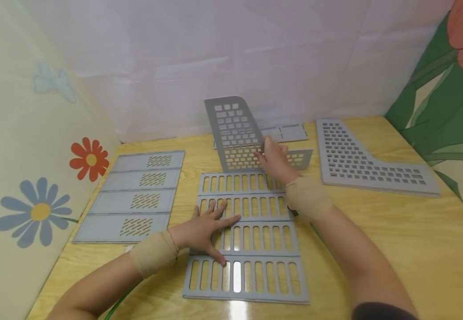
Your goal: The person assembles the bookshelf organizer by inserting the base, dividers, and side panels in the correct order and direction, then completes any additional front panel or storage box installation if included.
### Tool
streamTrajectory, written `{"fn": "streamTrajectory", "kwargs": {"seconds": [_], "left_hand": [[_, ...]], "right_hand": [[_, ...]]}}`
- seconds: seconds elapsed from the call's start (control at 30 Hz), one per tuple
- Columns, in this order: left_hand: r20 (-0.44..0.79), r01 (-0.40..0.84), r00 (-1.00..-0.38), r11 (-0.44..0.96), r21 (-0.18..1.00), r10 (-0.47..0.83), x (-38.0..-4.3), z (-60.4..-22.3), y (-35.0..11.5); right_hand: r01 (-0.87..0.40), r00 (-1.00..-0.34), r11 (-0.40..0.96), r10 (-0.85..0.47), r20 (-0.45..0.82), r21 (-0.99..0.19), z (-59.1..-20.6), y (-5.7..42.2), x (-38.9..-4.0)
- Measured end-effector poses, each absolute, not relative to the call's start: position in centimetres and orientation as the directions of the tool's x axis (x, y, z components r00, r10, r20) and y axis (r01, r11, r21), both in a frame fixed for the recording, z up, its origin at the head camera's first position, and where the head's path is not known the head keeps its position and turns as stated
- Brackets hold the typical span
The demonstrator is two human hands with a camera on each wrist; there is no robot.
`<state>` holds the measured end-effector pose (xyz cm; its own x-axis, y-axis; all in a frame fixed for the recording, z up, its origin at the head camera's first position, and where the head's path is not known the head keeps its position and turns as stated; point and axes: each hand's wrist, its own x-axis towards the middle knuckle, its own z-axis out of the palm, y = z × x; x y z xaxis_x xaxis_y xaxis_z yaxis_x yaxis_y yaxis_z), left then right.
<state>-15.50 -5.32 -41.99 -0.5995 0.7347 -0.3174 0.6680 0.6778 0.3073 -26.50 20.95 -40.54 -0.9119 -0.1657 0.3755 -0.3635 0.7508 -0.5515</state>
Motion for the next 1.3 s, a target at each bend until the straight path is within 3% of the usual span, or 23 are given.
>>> {"fn": "streamTrajectory", "kwargs": {"seconds": [0.4,0.9,1.3], "left_hand": [[-0.339,0.698,-0.559,0.65,0.301,0.757,-15.9,-42.1,-5.1],[-0.324,0.737,-0.49,0.583,0.341,0.809,-16.4,-42.4,-5.2],[-0.345,0.726,-0.512,0.611,0.316,0.787,-16.3,-42.2,-5.0]], "right_hand": [[-0.31,-0.946,0.717,-0.166,0.28,-0.624,-39.6,15.8,-26.8],[-0.303,-0.952,0.65,-0.177,0.249,-0.697,-39.0,14.3,-26.8],[-0.264,-0.959,0.608,-0.25,0.135,-0.749,-38.3,14.9,-26.7]]}}
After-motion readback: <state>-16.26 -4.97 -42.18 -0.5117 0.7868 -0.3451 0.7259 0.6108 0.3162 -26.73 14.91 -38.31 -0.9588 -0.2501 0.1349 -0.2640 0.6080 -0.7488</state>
